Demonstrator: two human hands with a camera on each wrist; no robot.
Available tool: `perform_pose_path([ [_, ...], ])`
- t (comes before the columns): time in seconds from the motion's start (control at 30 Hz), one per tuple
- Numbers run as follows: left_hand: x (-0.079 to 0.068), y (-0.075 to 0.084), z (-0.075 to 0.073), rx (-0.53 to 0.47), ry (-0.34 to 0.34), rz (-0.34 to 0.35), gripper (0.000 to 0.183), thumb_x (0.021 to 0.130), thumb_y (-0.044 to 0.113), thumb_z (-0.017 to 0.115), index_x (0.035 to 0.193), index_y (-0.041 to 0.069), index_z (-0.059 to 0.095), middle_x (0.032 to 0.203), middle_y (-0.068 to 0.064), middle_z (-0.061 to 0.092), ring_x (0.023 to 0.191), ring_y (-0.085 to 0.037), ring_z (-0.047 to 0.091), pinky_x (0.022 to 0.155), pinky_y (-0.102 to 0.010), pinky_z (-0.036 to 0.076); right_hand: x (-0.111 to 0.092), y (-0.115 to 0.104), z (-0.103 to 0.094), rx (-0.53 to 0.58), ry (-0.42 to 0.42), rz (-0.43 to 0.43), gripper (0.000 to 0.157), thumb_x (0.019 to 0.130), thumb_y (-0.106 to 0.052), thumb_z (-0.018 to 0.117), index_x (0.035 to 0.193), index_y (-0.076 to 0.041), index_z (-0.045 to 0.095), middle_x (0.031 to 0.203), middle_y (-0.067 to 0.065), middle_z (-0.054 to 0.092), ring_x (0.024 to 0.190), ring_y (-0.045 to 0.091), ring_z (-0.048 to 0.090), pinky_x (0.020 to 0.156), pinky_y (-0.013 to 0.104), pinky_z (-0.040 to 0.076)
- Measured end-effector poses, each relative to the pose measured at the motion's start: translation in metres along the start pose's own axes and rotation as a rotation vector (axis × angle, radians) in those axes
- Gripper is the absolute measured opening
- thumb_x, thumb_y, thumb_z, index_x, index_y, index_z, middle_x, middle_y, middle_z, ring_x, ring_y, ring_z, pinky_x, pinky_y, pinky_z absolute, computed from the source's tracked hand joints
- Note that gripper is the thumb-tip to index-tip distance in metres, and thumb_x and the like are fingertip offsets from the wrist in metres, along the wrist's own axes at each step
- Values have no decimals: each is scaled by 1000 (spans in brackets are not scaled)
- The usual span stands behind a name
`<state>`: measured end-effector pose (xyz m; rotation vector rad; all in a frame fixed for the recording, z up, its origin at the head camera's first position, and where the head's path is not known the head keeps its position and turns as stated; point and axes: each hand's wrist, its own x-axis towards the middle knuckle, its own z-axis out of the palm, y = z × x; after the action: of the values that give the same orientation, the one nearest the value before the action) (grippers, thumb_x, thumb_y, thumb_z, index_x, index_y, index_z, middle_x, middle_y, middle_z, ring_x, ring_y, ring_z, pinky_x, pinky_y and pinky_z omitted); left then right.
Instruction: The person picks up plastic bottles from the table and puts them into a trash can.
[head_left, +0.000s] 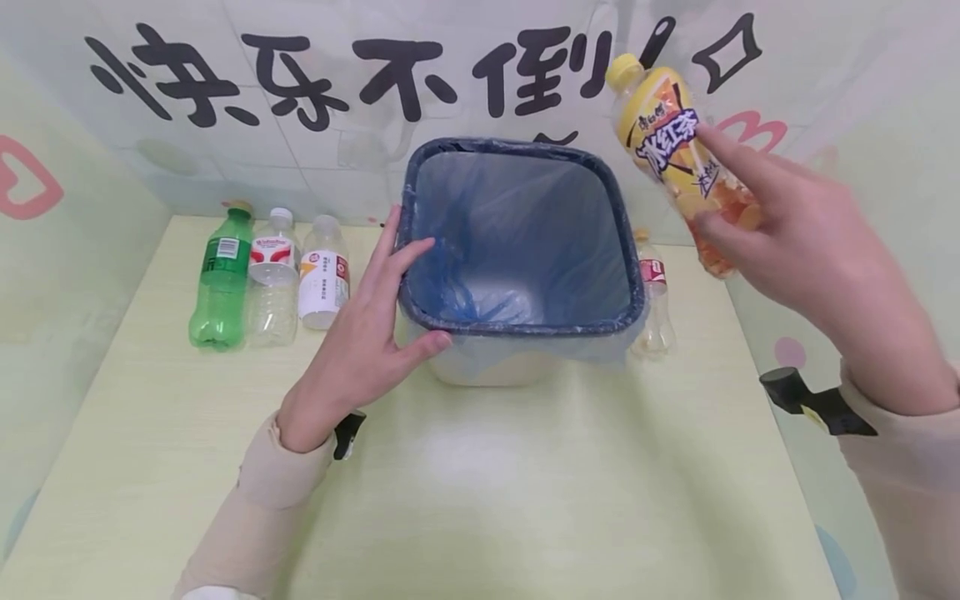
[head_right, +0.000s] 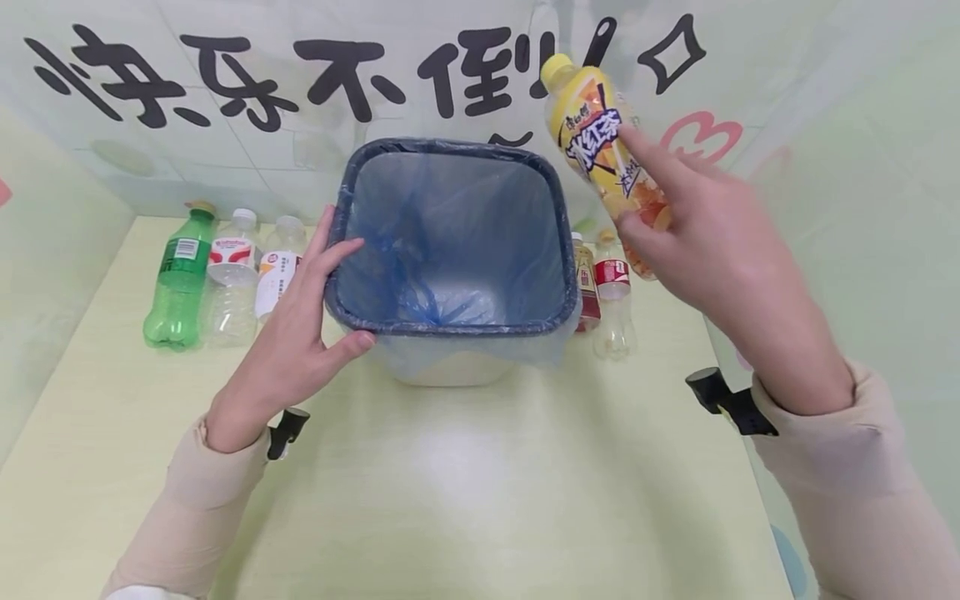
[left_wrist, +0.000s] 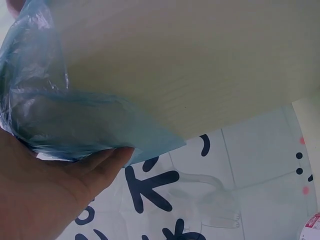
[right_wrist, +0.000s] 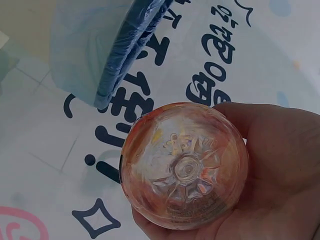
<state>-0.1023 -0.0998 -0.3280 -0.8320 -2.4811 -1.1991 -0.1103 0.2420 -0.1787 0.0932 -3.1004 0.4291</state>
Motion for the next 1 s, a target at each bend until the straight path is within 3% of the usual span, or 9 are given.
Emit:
perform_pose_path([
  [0.07, 0, 0, 0, 2, 1, -1, 82, 78, 70, 45, 143, 23, 25, 153, 2, -4, 136, -23, 17, 54, -31, 47, -1, -4, 1, 3, 8, -24, 66, 88, -33, 55, 137, -52, 16, 126, 21, 46, 89, 34, 45, 56, 37, 37],
  [0.13, 1, 0, 1, 2, 1, 0, 82, 78, 70, 44, 143, 22, 25, 153, 2, -4, 135, -23, 18, 51, -29, 45, -2, -8, 2, 5, 11, -50, 66, 88, -33, 56, 137, -53, 16, 126, 19, 47, 89, 33, 46, 55, 37, 39],
  [0.2, 1, 0, 1, 1, 2, -1, 83, 78, 71, 43, 143, 22, 25, 153, 2, -3, 136, -23, 18, 58, -35, 49, -3, -11, 3, 5, 15, -75, 66, 88, -34, 56, 136, -53, 16, 126, 17, 48, 88, 31, 46, 54, 36, 40],
  [0.27, 2, 0, 1, 1, 3, 1, 83, 78, 71, 43, 142, 22, 26, 153, 2, -3, 136, -23, 17, 73, -44, 49, -3, -15, 3, 5, 10, -88, 66, 88, -34, 56, 136, -54, 16, 127, 16, 48, 89, 32, 46, 53, 36, 41],
  [0.4, 3, 0, 1, 1, 3, 1, 83, 78, 71, 44, 142, 22, 26, 152, 4, -4, 137, -20, 12, 95, -55, 34, -3, -23, 4, 0, 6, -100, 65, 88, -35, 55, 136, -54, 15, 127, 14, 47, 90, 31, 45, 56, 38, 40],
  [0.77, 2, 2, 0, -14, -4, -27, 83, 78, 69, 46, 143, 22, 24, 153, 2, -3, 137, -17, 9, 97, -55, 32, 0, -51, 8, 14, -16, -189, 63, 89, -32, 53, 137, -51, 17, 131, 11, 45, 98, 30, 46, 63, 39, 47],
  [1.0, 2, 2, 0, -9, -11, -37, 83, 77, 69, 47, 143, 24, 24, 153, 2, -4, 138, -16, 8, 99, -55, 30, 1, -63, 13, 18, -15, -232, 63, 90, -28, 52, 138, -50, 19, 126, 10, 47, 86, 25, 52, 63, 37, 47],
])
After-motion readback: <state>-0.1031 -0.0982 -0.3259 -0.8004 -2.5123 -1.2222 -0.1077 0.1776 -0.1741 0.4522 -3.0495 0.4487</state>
